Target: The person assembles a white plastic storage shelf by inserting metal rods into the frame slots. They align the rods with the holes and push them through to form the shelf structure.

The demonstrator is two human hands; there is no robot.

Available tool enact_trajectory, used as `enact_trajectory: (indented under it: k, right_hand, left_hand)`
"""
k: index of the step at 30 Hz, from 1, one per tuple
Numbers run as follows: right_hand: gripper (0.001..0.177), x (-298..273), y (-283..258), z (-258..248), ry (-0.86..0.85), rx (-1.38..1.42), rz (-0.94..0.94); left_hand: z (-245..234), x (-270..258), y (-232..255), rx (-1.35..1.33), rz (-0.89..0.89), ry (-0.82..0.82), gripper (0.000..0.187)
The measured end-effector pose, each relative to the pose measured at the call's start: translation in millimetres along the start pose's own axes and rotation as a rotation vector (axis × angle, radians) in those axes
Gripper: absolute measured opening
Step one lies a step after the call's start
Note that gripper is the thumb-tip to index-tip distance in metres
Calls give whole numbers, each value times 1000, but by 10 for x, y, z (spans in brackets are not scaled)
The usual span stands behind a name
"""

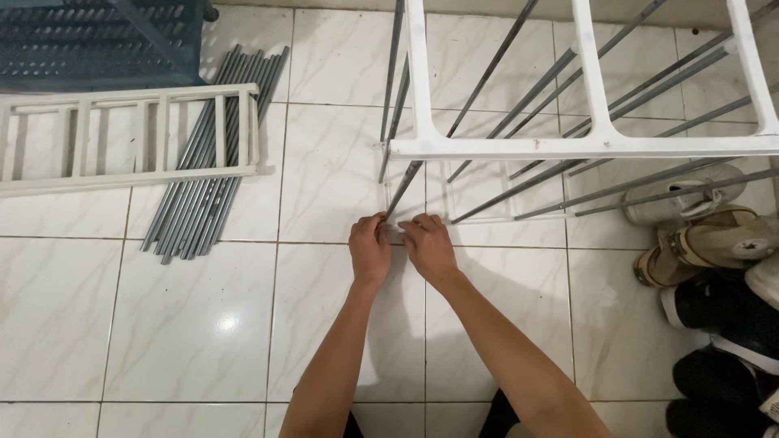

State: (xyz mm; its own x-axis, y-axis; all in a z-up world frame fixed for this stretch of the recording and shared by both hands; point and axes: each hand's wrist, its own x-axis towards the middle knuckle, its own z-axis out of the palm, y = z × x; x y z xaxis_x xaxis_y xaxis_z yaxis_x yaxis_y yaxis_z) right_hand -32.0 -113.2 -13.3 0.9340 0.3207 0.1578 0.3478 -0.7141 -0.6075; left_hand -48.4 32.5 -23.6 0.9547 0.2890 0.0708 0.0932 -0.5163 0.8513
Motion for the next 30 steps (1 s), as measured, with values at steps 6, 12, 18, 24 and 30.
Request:
enact_trajectory:
  k: [6, 12, 18, 24, 30]
  right_hand:
    - [19, 161, 25, 124, -10, 73, 96]
    - [18, 199, 161, 278, 31, 141, 197]
    - [26, 253, 225, 363, 88, 146, 126]
    - [21, 262, 190, 348, 63, 173, 228]
    - [21, 264, 166, 319, 81, 123, 169]
  left_hand:
    - [7, 50, 63, 81, -38, -33, 27]
    - [-24, 200, -24, 96, -30, -117, 18]
    - [-44, 216, -106, 112, 76, -142, 17]
    - [10, 193, -128, 184, 94, -161, 14]
    - [-1, 179, -129, 159, 100, -118, 13]
